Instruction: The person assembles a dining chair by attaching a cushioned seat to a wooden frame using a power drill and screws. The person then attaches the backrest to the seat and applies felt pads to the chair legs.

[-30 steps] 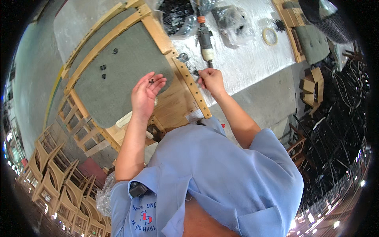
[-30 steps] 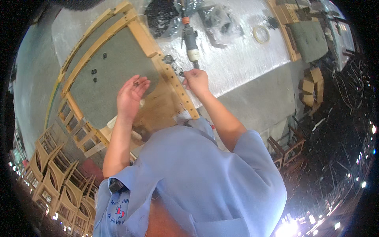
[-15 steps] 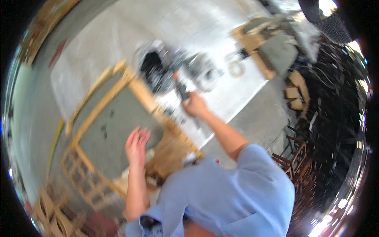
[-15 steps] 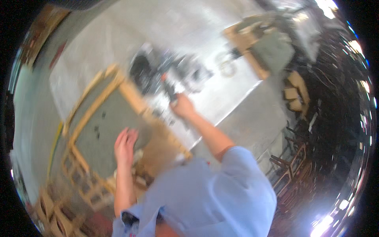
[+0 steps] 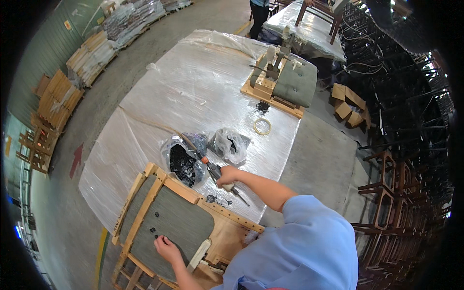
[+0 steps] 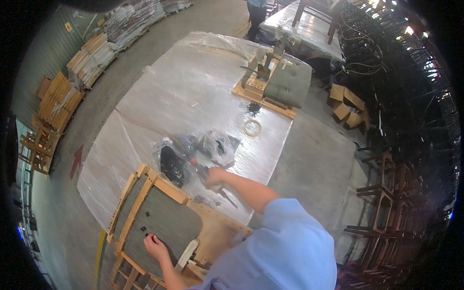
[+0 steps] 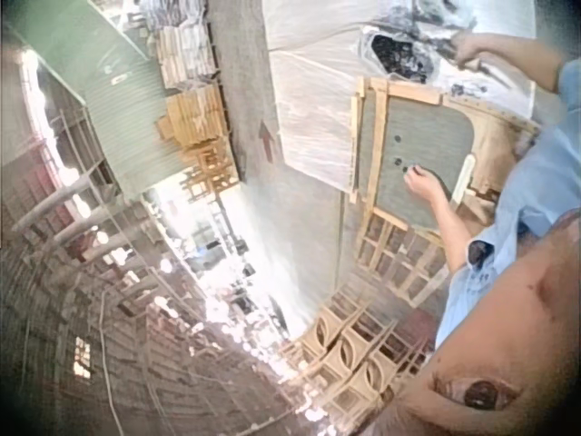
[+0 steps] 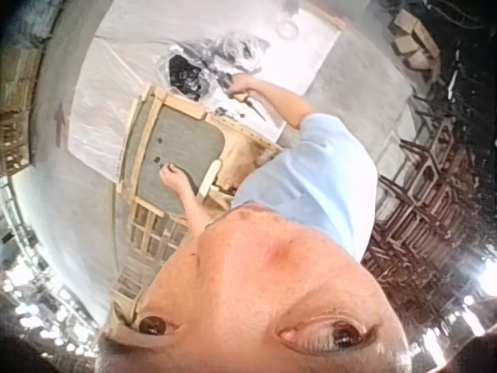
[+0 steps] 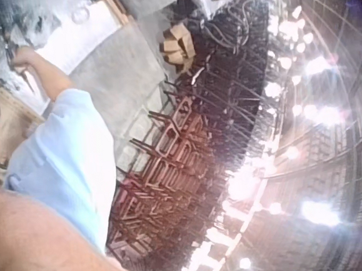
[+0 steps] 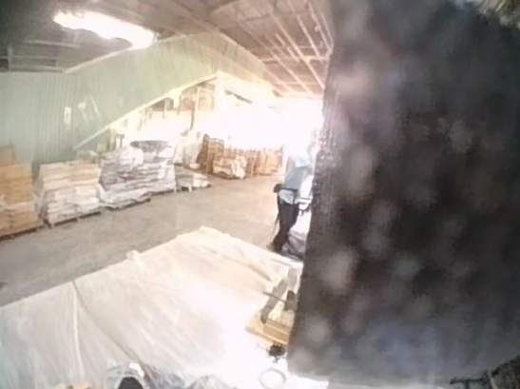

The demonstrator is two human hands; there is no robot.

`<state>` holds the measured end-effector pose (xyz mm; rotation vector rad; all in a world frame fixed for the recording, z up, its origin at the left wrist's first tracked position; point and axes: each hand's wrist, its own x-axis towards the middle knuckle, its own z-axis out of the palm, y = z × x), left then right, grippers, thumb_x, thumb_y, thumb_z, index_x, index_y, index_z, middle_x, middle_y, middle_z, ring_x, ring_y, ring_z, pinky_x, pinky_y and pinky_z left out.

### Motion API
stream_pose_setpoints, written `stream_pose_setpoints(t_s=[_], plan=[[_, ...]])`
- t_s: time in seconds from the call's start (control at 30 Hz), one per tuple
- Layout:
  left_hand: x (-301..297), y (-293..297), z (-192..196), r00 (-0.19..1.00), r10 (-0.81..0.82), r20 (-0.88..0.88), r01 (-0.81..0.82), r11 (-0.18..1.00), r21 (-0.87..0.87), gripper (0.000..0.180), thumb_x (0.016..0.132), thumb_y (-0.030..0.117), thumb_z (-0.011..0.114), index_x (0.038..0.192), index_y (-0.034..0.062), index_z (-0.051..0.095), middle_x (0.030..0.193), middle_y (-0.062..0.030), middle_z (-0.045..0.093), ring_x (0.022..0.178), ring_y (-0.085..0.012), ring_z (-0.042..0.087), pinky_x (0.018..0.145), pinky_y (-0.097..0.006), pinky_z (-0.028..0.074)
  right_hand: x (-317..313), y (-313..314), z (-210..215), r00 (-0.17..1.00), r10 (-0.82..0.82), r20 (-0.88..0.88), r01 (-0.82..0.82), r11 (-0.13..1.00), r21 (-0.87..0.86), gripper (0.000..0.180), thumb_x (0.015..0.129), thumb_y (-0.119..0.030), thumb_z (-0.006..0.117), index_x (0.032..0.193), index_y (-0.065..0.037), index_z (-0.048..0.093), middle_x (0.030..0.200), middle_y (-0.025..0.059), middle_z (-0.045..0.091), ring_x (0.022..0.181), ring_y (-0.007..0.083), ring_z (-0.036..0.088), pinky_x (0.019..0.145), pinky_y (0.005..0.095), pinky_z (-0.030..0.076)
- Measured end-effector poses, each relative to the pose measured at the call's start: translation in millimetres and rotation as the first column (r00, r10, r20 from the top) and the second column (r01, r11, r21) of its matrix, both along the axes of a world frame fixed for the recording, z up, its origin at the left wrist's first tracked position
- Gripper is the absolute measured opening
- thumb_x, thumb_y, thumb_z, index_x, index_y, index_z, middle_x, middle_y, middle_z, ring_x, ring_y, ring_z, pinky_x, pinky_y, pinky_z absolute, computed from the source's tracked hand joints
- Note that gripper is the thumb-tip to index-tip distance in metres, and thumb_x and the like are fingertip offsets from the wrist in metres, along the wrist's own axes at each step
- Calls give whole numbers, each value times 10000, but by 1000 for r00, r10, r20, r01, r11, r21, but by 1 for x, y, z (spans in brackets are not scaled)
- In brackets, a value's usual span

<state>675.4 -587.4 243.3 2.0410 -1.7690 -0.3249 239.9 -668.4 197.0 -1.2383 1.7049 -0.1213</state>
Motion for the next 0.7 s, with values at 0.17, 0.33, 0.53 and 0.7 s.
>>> stream_pose_setpoints(t_s=[0.17, 0.33, 0.53, 0.7], plan=[[9, 17, -28, 993, -74, 92, 90, 980, -179, 126, 952, 61, 624, 1063, 3, 637, 1140, -151, 579, 1084, -361, 559, 927, -457, 475, 1, 19, 7, 393, -381, 837, 291, 915, 280, 409, 832, -132, 759, 1171, -1, 570, 982, 127, 668, 789, 231, 706, 645, 369, 585], [0, 26, -20, 997, -57, 51, 66, 979, -196, 104, 947, 66, 628, 1027, 3, 653, 1157, -152, 583, 1146, -370, 525, 969, -473, 452, 28, 27, 85, -26, -98, 995, 317, 943, 101, 410, 918, -210, 686, 1239, 0, 543, 1025, 187, 669, 665, 206, 664, 533, 335, 548], [-10, 22, -5, 999, -42, -11, 37, 959, -282, 126, 955, 72, 637, 1045, -5, 680, 1215, -155, 595, 1189, -365, 525, 998, -468, 449, 45, 9, 181, -186, 179, 966, 306, 945, -116, 715, 1017, -617, 503, 1385, -8, 429, 943, 163, 659, 559, 199, 617, 478, 323, 504], [3, 27, 5, 891, -24, -453, -104, 961, -256, 143, 987, 68, 636, 1095, -13, 683, 944, -123, 686, 845, -275, 655, 807, -365, 530, 89, 14, 271, -266, 763, 589, 756, 544, -363, 638, 968, -400, 709, 1454, -110, 414, 1012, 172, 664, 701, 273, 669, 673, 453, 579]])
